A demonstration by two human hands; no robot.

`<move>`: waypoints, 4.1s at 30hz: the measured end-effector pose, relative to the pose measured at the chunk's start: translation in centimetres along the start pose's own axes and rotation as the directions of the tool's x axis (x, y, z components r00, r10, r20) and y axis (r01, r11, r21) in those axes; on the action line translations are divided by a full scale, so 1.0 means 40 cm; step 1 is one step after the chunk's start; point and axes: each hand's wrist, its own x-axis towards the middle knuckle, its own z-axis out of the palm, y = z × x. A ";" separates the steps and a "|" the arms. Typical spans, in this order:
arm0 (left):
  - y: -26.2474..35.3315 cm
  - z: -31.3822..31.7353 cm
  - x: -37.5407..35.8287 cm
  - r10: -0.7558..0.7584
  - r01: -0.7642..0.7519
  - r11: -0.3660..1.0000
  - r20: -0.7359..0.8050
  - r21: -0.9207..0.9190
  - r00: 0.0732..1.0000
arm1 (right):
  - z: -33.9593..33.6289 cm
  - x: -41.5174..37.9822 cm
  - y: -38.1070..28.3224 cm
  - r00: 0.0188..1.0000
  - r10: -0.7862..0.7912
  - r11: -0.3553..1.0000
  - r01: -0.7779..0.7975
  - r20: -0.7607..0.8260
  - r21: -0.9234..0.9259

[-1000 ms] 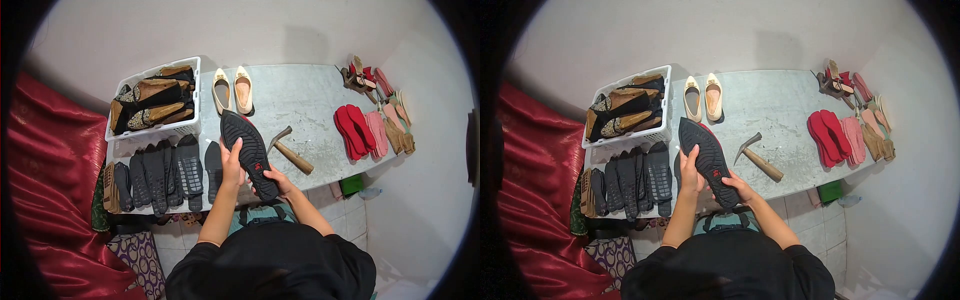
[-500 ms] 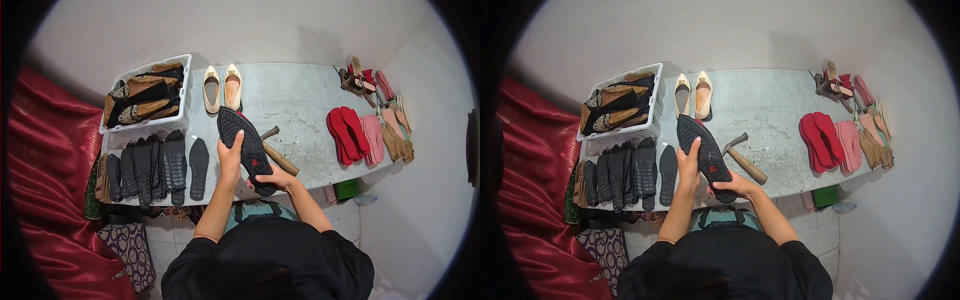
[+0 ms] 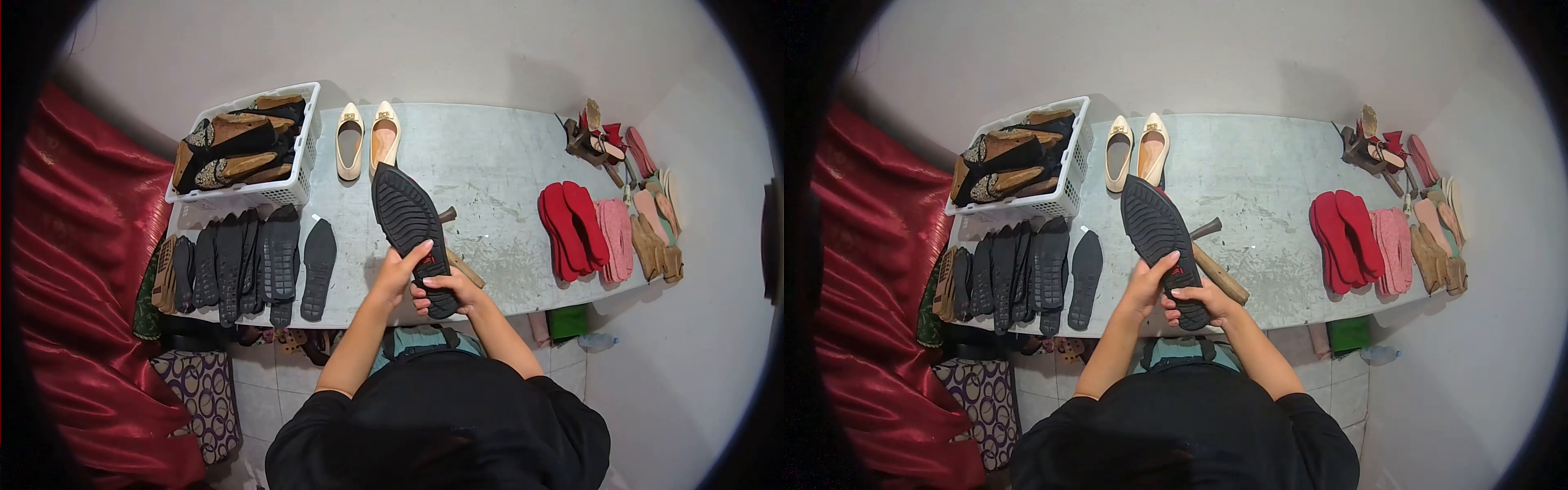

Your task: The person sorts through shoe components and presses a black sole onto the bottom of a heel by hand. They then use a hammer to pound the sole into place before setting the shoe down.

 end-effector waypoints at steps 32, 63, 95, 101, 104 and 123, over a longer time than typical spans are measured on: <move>0.019 -0.120 -0.004 0.321 -0.347 0.937 -0.303 -0.034 0.897 | -0.126 -0.014 -0.059 0.621 -0.611 0.658 0.055 -0.490 -0.751; 0.093 -0.007 -0.075 0.743 -0.542 0.629 -0.224 0.558 0.631 | 0.201 -0.013 -0.045 0.659 -0.701 -0.021 0.363 0.272 -0.932; 0.095 -0.104 -0.101 0.622 -0.549 0.783 -0.407 0.294 0.669 | 0.215 0.053 -0.010 0.674 -0.705 -0.060 0.253 0.221 -0.966; 0.129 -0.158 -0.091 0.646 -0.532 0.762 -0.381 0.368 0.661 | 0.229 0.096 0.019 0.563 -0.779 -0.063 0.366 0.275 -0.929; 0.171 -0.170 -0.091 0.628 -0.505 0.774 -0.365 0.381 0.687 | 0.274 0.112 0.014 0.599 -0.725 -0.129 0.367 0.340 -0.921; 0.242 -0.307 -0.090 0.730 -0.605 0.667 -0.221 0.434 0.647 | 0.334 0.218 0.079 0.647 -0.761 0.267 0.376 0.045 -0.887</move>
